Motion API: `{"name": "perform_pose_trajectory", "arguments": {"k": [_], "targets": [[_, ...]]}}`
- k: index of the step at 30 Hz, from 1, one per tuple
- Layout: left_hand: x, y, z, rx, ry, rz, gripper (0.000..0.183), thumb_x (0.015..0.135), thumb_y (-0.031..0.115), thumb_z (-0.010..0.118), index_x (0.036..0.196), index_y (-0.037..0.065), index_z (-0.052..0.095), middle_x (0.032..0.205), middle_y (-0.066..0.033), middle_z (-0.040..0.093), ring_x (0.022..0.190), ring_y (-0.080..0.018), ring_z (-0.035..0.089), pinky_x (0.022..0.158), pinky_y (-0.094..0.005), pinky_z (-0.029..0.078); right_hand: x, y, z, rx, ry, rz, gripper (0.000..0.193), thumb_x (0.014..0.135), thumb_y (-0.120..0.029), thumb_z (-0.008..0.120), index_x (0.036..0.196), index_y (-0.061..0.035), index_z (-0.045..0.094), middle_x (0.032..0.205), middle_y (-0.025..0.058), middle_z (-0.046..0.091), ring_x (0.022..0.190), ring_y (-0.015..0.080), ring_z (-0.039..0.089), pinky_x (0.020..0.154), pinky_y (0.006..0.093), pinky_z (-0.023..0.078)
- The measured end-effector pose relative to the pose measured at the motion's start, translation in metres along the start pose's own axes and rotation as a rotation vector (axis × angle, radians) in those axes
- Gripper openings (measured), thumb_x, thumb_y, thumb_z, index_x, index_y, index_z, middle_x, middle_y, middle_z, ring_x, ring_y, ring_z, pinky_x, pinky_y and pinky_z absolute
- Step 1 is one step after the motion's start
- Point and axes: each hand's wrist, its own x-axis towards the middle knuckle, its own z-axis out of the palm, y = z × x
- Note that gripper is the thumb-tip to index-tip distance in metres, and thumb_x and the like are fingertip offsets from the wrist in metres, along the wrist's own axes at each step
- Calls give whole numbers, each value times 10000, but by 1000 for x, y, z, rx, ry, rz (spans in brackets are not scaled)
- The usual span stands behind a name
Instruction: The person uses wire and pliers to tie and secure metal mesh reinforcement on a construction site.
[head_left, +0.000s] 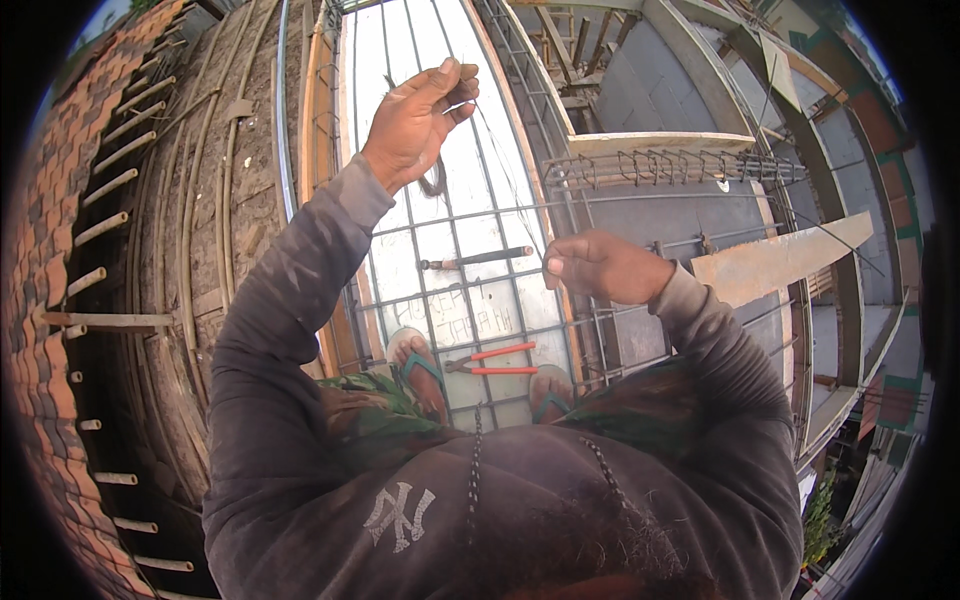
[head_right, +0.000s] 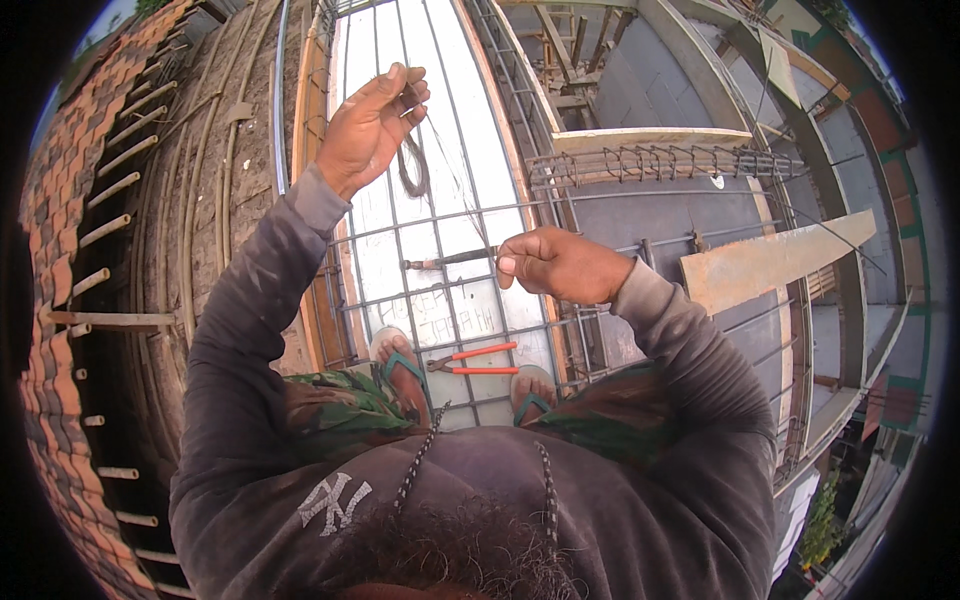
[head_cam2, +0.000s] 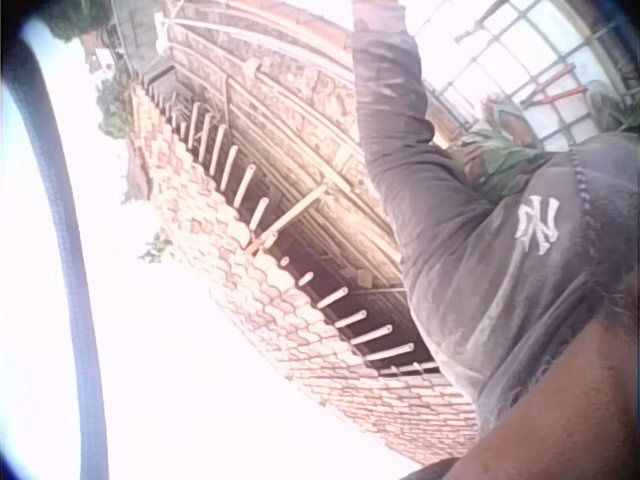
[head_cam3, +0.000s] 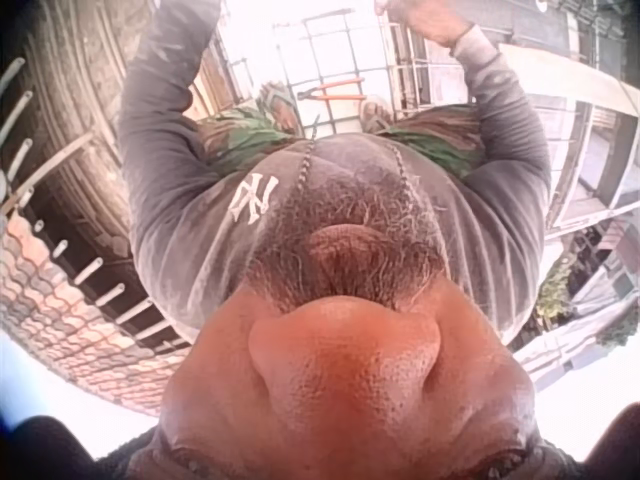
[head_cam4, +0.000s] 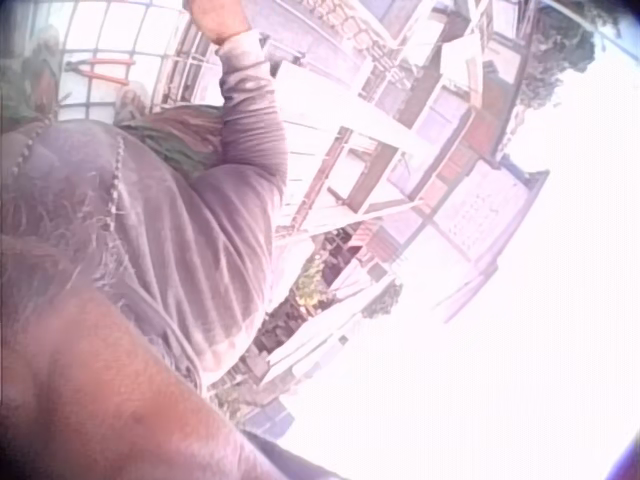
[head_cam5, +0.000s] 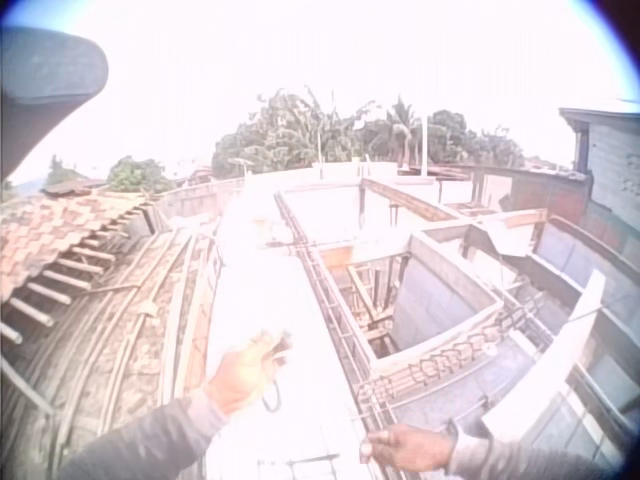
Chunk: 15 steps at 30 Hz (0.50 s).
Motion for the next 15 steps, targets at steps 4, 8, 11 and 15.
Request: {"name": "perform_pose_trajectory", "arguments": {"k": [4, 8, 11, 15], "targets": [[1, -4, -29, -230, 44, -44, 311, 1075, 319, 623, 1187, 29, 647, 1074, -47, 609, 1084, -165, 567, 1008, -314, 502, -19, -22, -12, 1028, -425, -340, 302, 1118, -303, 515, 1007, -52, 641, 661, -54, 417, 524, 49, 340, 482, 221, 337], [8, 6, -12, -198, -22, 22, 280, 1069, 305, 635, 1177, 48, 654, 1073, -40, 613, 1087, -165, 568, 1001, -310, 503, -10, 17, -52, 1167, 104, -465, 292, 1109, -290, 533, 1050, -35, 663, 650, -54, 419, 522, 51, 347, 458, 226, 330], [9, 7, 4, -72, -49, 54, 256, 1068, 293, 640, 1171, 60, 662, 1071, -26, 614, 1087, -160, 566, 983, -310, 503, 13, 49, -29, 116, 502, -168, 297, 1112, -287, 536, 1089, -32, 686, 684, -50, 472, 570, 47, 380, 514, 240, 365], [8, -4, -17, -27, -25, 60, 240, 1070, 282, 639, 1163, 63, 666, 1069, -13, 610, 1070, -155, 567, 967, -311, 501, -11, -15, 34, 85, -239, -110, 326, 1113, -318, 544, 1080, -22, 678, 718, -30, 503, 608, 57, 431, 577, 256, 387]]}}
